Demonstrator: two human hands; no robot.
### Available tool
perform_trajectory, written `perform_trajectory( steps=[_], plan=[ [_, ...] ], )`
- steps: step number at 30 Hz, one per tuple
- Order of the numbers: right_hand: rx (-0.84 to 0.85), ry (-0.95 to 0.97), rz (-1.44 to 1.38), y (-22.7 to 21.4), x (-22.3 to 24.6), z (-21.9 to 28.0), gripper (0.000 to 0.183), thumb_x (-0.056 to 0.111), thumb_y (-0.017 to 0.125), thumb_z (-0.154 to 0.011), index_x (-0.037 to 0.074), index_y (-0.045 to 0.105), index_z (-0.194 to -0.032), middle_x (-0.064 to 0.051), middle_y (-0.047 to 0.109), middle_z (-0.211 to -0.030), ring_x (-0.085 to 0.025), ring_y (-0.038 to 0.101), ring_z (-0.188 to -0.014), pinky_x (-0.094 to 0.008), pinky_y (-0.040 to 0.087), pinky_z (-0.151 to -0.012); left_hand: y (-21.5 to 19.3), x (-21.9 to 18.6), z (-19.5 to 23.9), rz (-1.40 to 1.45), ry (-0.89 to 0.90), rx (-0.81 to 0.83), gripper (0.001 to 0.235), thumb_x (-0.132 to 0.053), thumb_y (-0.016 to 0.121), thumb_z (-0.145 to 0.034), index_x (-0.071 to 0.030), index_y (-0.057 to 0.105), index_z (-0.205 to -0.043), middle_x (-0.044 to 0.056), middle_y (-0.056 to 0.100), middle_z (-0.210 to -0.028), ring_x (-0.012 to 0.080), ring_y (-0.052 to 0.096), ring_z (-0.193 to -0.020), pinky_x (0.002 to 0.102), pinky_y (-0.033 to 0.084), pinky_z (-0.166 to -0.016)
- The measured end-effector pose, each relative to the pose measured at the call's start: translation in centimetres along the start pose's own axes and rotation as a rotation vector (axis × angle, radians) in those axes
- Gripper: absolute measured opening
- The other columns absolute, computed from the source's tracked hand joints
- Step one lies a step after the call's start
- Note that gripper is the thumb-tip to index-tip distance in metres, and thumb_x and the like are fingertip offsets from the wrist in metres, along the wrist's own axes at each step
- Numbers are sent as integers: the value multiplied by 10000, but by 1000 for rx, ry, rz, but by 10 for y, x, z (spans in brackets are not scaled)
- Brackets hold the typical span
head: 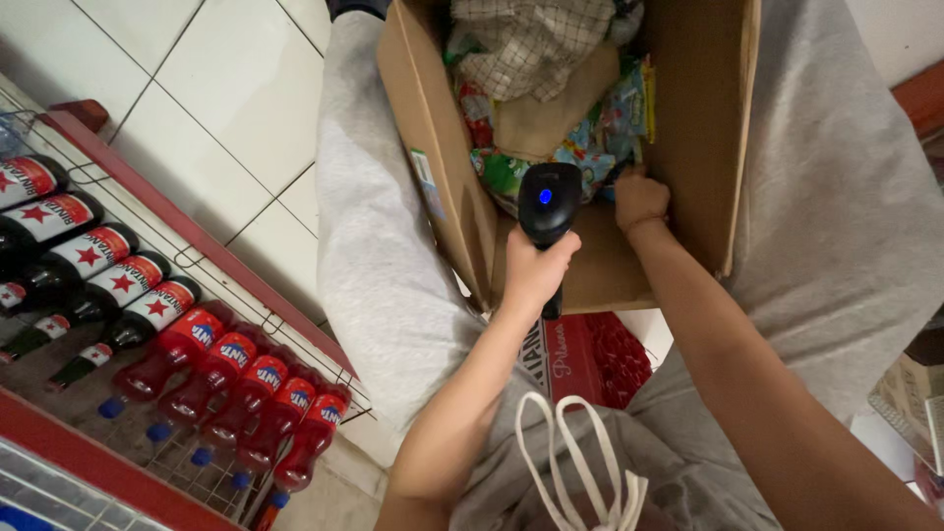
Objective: The person sits on the floor and uses a handheld barcode scanner to scan various packaged food items from a cardboard box, then places them onto nearby store shelves. The person handles milk cartons, pudding packs, and other snacks one by one.
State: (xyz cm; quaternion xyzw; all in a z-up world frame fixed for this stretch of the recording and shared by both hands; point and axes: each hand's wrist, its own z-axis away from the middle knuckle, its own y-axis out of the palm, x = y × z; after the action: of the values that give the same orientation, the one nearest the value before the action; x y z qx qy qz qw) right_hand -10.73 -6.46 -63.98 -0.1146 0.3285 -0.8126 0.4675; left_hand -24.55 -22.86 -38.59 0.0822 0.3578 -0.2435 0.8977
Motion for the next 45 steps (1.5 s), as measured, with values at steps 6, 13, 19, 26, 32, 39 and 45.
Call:
perform_trajectory(
  steps=[6,13,19,26,32,39,45],
  plan=[
    [1,-60,10,-62,8,27,216,212,722,-900,89,768,-1071,-149,766,-1083,-316,768,-962,-425,609,-748,-4,3,-7,61,-22,22,84,-78,714,-781,-15,659,-782,19,639,-651,108,611,-538,284,491,-511],
    [-194,-253,-258,-219,-37,162,533,396,822,-730,52,696,-1117,-173,714,-1057,-376,724,-893,-480,590,-747,-10,4,-7,-69,229,-65,193,-30,739,-708,-10,696,-896,5,689,-764,91,642,-692,277,535,-657],
    [-144,-464,-816,-309,-78,271,551,113,788,-728,28,633,-1251,-143,657,-1146,-268,732,-851,-353,593,-753,-32,-27,20,194,46,521,427,-71,648,-802,61,799,-1178,84,593,-918,193,535,-913,307,433,-824],
    [-287,-724,-1133,-321,-105,358,726,-19,779,-726,6,547,-1414,-98,560,-1362,-188,616,-1194,-330,539,-991,-26,-72,102,276,180,806,655,-110,593,-712,27,665,-1349,182,673,-1359,284,606,-1279,443,481,-1086],
    [-335,-689,-1908,-282,-99,391,700,-49,669,-888,-8,443,-1549,-85,557,-1505,-166,573,-1325,-335,479,-1099,-19,-88,186,566,222,829,848,-72,628,-680,-27,481,-1514,156,586,-1476,273,548,-1399,473,449,-1194],
    [-419,-629,-2360,-258,-52,436,525,123,602,-1033,-1,446,-1520,-95,562,-1455,-178,578,-1334,-378,458,-1154,12,-101,258,184,700,505,963,-191,776,-657,-98,287,-1481,101,479,-1408,289,470,-1346,420,350,-1185],
    [-474,-596,-2330,-269,-59,461,581,148,690,-941,-9,427,-1435,-135,567,-1465,-298,613,-1324,-473,563,-1015,14,-109,288,-232,1044,617,628,-133,810,-639,-53,637,-1238,170,339,-1516,366,301,-1487,421,262,-1259]
  ],
)
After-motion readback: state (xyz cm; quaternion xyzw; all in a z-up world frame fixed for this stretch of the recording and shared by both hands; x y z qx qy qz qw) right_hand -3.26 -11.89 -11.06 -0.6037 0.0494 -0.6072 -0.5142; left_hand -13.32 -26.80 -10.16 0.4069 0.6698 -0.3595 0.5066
